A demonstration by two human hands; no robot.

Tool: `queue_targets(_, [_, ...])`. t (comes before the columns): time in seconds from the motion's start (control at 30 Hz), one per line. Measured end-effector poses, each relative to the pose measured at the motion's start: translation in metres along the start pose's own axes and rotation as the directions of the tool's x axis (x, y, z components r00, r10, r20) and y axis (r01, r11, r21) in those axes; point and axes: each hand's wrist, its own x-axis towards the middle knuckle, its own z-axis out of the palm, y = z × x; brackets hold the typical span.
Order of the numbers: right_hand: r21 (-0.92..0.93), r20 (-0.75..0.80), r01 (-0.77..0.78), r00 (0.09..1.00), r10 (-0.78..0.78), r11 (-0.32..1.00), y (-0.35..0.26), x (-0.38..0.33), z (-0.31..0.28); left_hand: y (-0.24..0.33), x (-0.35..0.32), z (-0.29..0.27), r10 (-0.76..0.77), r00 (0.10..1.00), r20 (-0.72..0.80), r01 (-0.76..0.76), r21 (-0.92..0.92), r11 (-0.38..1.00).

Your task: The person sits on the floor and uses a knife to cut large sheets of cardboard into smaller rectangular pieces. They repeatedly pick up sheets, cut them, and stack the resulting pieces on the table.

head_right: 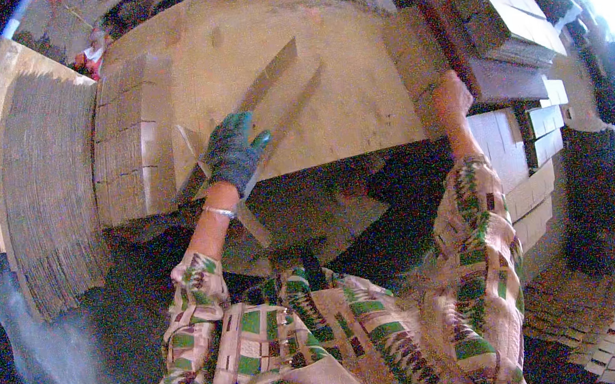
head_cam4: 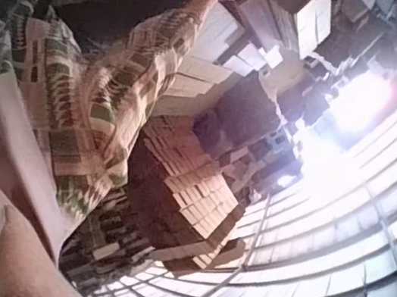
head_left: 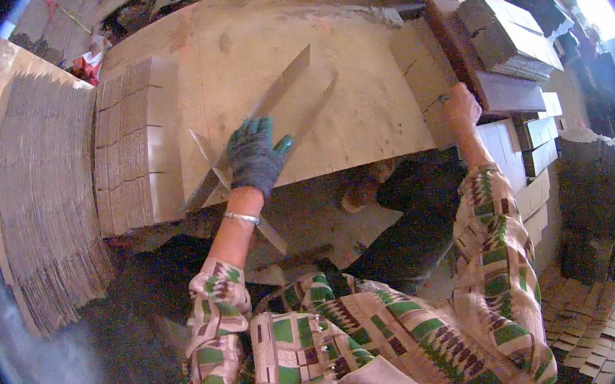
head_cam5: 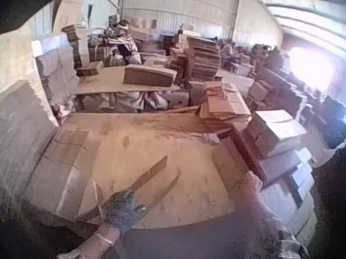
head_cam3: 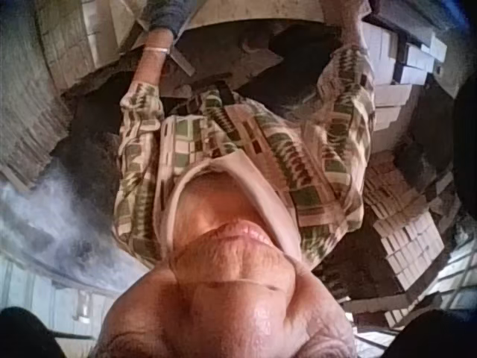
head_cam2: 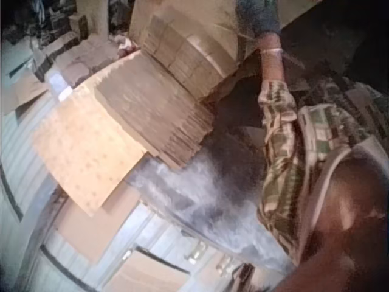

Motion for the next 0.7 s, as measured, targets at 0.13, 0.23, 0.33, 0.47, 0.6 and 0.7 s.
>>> queue_targets(0.13, [0.066,0.162,-0.155,0.976,0.143,0.986,-0.005,-0.001,-0.037,0.013,0.021,0.023,0.018,0.995,0.099,-0.012,-0.063,0.998])
queue_targets(0.23, [-0.007,-0.173,0.163,0.972,-0.161,0.987,-0.002,-0.019,-0.022,0.026,0.029,0.014,-0.012,0.972,0.235,0.031,-0.076,0.997])
queue_targets(0.33, [0.146,-0.295,0.126,0.952,-0.078,0.981,0.002,-0.007,-0.008,0.026,0.044,0.023,-0.006,0.933,0.359,0.023,-0.043,0.999])
queue_targets(0.47, [0.4,-0.151,-0.045,0.982,0.115,0.915,-0.042,-0.027,-0.051,0.019,0.045,0.037,-0.038,0.936,0.351,0.053,-0.033,0.998])
queue_targets(0.6, [0.242,-0.04,-0.057,0.997,0.069,0.969,-0.036,-0.029,-0.036,0.018,0.045,0.043,-0.068,0.962,0.264,0.094,-0.085,0.992])
queue_targets(0.7, [0.385,-0.099,-0.047,0.991,0.092,0.922,-0.058,-0.041,-0.055,0.0,0.033,0.062,-0.026,0.98,0.197,0.036,-0.048,0.998])
